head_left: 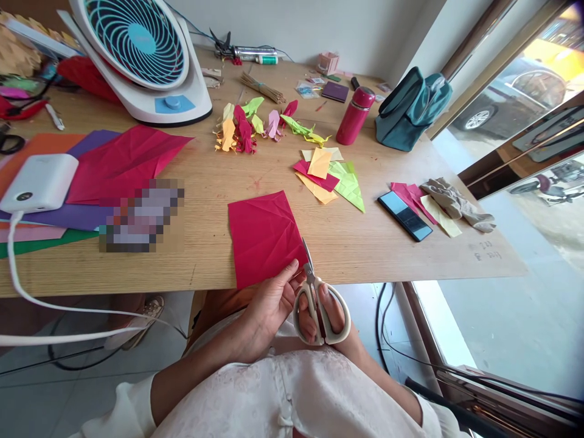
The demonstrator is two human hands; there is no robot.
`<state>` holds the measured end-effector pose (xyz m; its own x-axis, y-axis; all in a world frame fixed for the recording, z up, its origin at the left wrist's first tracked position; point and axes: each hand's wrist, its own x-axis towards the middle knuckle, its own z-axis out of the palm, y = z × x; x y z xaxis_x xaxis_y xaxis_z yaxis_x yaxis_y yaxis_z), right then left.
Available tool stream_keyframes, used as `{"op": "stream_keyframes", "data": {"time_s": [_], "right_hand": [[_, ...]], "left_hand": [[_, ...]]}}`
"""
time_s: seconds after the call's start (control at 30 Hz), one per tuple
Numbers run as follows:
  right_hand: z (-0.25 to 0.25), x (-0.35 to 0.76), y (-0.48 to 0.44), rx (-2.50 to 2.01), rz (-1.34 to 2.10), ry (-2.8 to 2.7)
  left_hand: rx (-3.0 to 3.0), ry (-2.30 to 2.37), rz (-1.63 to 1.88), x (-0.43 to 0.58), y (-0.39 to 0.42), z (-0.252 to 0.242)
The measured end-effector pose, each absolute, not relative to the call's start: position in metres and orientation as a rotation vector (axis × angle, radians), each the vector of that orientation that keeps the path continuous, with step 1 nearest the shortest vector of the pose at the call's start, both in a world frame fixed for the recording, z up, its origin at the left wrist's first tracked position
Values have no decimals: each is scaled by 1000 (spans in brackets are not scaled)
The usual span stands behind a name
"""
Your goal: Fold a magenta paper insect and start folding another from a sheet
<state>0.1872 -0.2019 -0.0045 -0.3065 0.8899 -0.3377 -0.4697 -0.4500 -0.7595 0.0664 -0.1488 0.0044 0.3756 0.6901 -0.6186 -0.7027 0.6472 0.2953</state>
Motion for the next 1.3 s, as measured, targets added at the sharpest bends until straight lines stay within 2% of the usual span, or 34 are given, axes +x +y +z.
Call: {"op": "stream_keyframes", "data": {"time_s": [0.37, 0.67, 0.87, 1.1, 1.3], "right_hand": [[-8, 184, -198, -896, 1877, -641], [-2, 184, -195, -926, 1902, -685], [-7, 185, -196, -908, 1903, -653], [-11, 179, -196, -860, 1899, -582], [-9, 179, -197, -881, 1894, -600]], "left_hand": [[76, 903, 669, 64, -153, 6], [159, 802, 630, 63, -158, -6], [137, 867, 728, 63, -157, -3], [207, 695, 575, 58, -159, -5], [229, 664, 590, 55, -162, -4]]}}
